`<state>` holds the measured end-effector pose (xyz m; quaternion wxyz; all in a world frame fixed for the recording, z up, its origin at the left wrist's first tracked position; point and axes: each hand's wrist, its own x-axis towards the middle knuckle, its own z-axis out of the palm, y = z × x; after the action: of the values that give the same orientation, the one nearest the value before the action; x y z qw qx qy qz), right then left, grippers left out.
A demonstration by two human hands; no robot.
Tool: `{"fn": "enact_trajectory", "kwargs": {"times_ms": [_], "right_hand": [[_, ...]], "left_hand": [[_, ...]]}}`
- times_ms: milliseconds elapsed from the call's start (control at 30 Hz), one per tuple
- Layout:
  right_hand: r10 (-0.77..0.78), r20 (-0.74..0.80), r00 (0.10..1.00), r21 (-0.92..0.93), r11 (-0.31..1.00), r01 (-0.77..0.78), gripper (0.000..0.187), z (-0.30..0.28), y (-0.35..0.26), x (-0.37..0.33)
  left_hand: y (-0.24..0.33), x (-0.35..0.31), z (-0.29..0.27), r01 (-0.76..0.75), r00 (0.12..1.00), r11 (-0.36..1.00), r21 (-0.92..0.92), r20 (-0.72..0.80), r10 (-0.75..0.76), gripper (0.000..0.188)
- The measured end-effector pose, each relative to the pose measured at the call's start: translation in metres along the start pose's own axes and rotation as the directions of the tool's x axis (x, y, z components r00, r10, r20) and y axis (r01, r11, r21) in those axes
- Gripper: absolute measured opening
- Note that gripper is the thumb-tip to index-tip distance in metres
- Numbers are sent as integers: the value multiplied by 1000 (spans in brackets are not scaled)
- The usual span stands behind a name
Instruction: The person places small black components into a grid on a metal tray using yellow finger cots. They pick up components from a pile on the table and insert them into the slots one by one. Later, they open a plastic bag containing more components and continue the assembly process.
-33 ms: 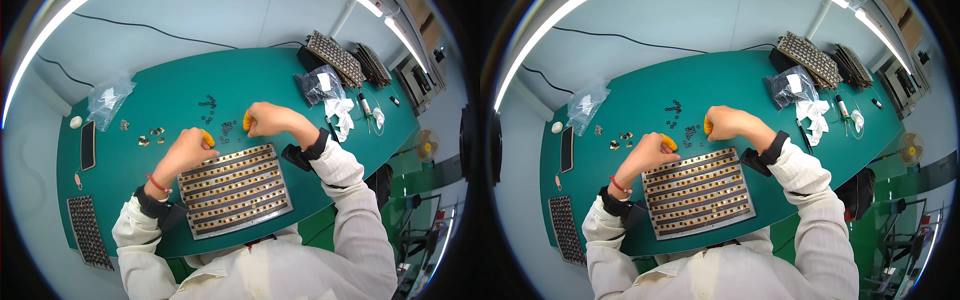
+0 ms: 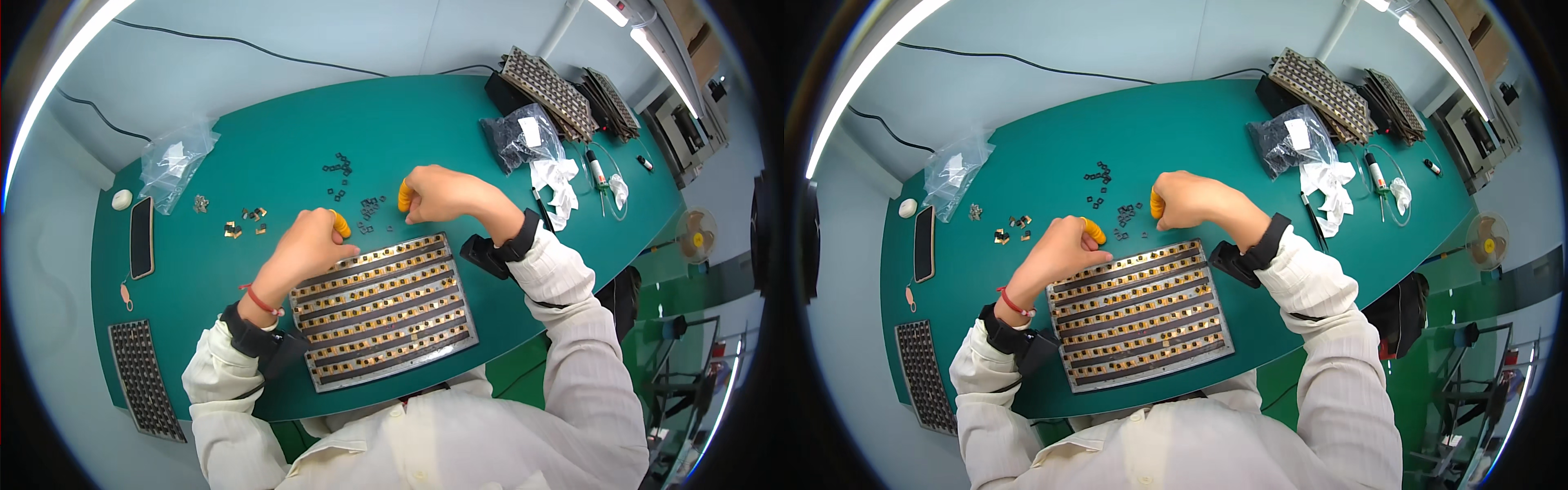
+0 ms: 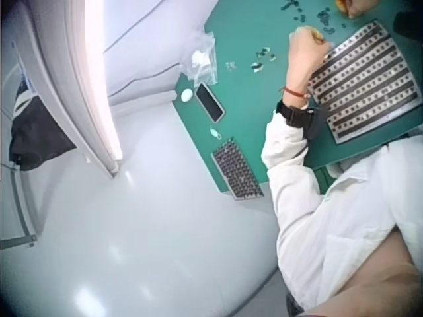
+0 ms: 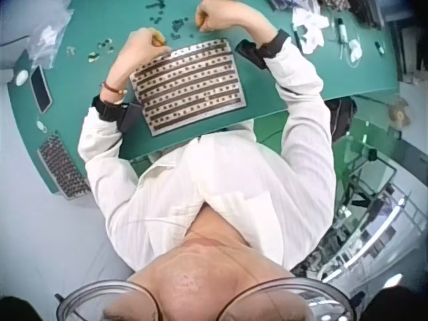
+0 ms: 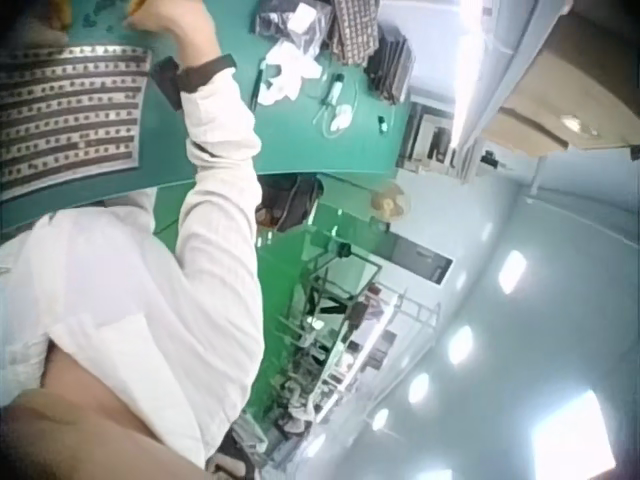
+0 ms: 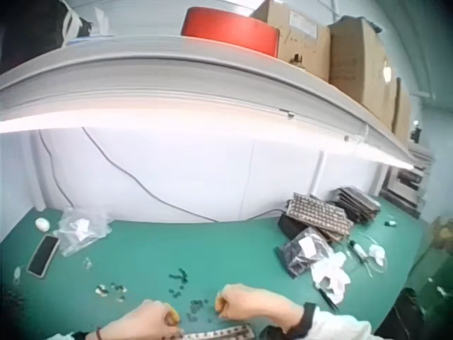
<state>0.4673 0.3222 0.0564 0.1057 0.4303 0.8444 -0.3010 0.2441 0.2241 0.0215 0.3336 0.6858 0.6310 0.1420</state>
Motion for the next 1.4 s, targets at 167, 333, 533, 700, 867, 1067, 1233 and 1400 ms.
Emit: {"fn": "enact_trajectory", "kwargs": {"times_ms": [167, 333, 533, 700, 867, 1067, 1233, 1400], "right_hand": [[-57, -45, 997, 106, 992, 62, 30, 5, 14, -14], [-98, -138, 986, 142, 983, 118, 27, 26, 16, -4], [-109, -188, 976, 133, 982, 135, 20, 35, 0, 0], [-191, -305, 933, 132, 962, 240, 13, 50, 1, 5], [-233, -347, 909, 4, 968, 250, 10, 62, 4, 16], [-262, -421, 868, 11, 956, 294, 10, 65, 21, 11], [-320, -425, 847, -9, 937, 350, 12, 72, 26, 14], [-305, -414, 858, 54, 932, 357, 12, 74, 27, 12]], "left_hand": [[5, 8, 23, -16, 975, 991, 131, -216, 45, 32], [5, 18, 31, -76, 971, 990, 116, -215, 100, 21], [-1, 4, 23, -54, 960, 964, 259, -251, 121, 14], [-9, -3, 14, -10, 967, 986, 166, -249, 52, 14], [-8, -5, 19, -97, 936, 955, 280, -302, 183, 13], [6, -6, 22, -82, 932, 942, 325, -311, 188, 12], [-1, 1, 24, -20, 952, 966, 259, -289, 98, 13], [-5, 2, 25, -81, 940, 978, 191, -312, 138, 11]]}}
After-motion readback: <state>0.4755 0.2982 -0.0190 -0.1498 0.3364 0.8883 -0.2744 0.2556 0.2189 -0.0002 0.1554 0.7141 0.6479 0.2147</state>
